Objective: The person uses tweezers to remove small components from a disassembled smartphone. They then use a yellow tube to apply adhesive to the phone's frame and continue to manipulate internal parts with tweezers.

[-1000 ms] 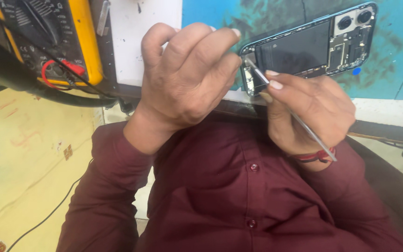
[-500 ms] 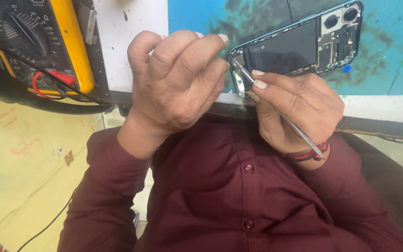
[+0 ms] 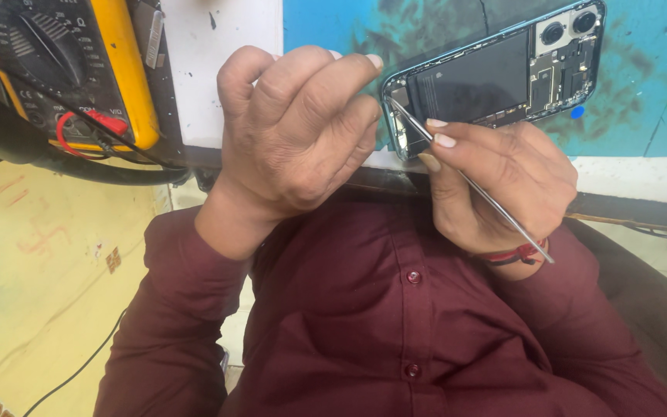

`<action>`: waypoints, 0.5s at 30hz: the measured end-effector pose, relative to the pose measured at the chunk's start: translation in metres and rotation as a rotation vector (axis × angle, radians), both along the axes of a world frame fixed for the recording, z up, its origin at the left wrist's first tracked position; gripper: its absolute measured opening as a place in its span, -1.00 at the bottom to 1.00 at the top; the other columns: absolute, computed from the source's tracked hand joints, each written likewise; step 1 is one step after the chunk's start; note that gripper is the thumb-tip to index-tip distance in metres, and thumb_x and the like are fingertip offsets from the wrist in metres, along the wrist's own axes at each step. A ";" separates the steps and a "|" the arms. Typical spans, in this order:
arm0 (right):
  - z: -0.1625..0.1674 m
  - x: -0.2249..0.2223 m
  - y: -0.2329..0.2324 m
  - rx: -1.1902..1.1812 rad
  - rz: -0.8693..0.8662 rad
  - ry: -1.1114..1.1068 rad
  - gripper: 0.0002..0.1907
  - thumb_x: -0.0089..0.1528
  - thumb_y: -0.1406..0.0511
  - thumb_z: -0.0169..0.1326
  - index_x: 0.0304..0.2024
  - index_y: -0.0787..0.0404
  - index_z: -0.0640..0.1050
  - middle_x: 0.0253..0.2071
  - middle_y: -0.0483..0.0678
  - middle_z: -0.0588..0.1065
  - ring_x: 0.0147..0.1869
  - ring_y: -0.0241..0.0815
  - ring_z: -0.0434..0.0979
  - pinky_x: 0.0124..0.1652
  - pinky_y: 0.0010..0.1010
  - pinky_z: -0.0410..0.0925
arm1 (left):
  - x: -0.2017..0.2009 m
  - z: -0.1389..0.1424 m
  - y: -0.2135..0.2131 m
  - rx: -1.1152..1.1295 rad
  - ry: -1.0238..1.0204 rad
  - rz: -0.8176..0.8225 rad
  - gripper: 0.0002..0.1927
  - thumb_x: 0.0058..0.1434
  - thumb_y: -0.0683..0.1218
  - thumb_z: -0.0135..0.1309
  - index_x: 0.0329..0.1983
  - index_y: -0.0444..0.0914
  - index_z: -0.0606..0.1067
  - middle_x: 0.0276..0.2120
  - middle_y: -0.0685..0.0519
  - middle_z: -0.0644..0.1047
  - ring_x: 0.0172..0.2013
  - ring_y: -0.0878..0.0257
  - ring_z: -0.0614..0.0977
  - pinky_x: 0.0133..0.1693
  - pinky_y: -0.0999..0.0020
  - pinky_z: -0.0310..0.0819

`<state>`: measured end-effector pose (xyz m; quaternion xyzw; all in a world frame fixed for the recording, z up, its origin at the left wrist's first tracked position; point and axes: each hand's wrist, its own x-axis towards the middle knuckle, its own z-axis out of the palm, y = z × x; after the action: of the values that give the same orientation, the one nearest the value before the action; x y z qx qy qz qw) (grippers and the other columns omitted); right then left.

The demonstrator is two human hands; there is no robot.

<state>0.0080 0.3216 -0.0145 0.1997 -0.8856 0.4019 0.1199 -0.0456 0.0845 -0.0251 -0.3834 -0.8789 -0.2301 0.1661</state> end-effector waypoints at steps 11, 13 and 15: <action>-0.002 -0.002 -0.004 0.009 -0.002 0.016 -0.75 0.32 0.51 0.35 -0.03 0.23 0.58 -0.09 0.03 0.63 -0.25 -0.11 0.57 -0.29 -0.45 0.35 | 0.001 0.001 -0.002 0.009 0.014 0.003 -0.85 0.24 -0.19 0.20 -0.12 -0.22 0.57 0.17 0.13 0.46 0.13 0.22 0.46 0.16 0.18 0.18; -0.002 -0.002 -0.004 0.014 0.001 0.015 -0.76 0.32 0.51 0.35 -0.04 0.23 0.58 -0.09 0.03 0.63 -0.26 -0.11 0.56 -0.30 -0.45 0.34 | 0.001 0.001 -0.003 0.015 0.015 -0.008 -0.85 0.25 -0.18 0.20 -0.11 -0.22 0.58 0.17 0.13 0.46 0.13 0.22 0.46 0.15 0.18 0.18; -0.002 -0.003 -0.004 -0.002 0.003 0.022 -0.76 0.33 0.51 0.35 -0.03 0.23 0.58 -0.09 0.03 0.63 -0.24 -0.11 0.58 -0.29 -0.45 0.35 | 0.002 0.002 -0.003 0.015 0.014 -0.016 -0.84 0.26 -0.17 0.21 -0.10 -0.22 0.58 0.17 0.13 0.47 0.12 0.23 0.47 0.15 0.19 0.19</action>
<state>0.0054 0.3172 -0.0167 0.2056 -0.8835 0.4006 0.1293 -0.0437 0.0811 -0.0235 -0.3910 -0.8728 -0.2351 0.1733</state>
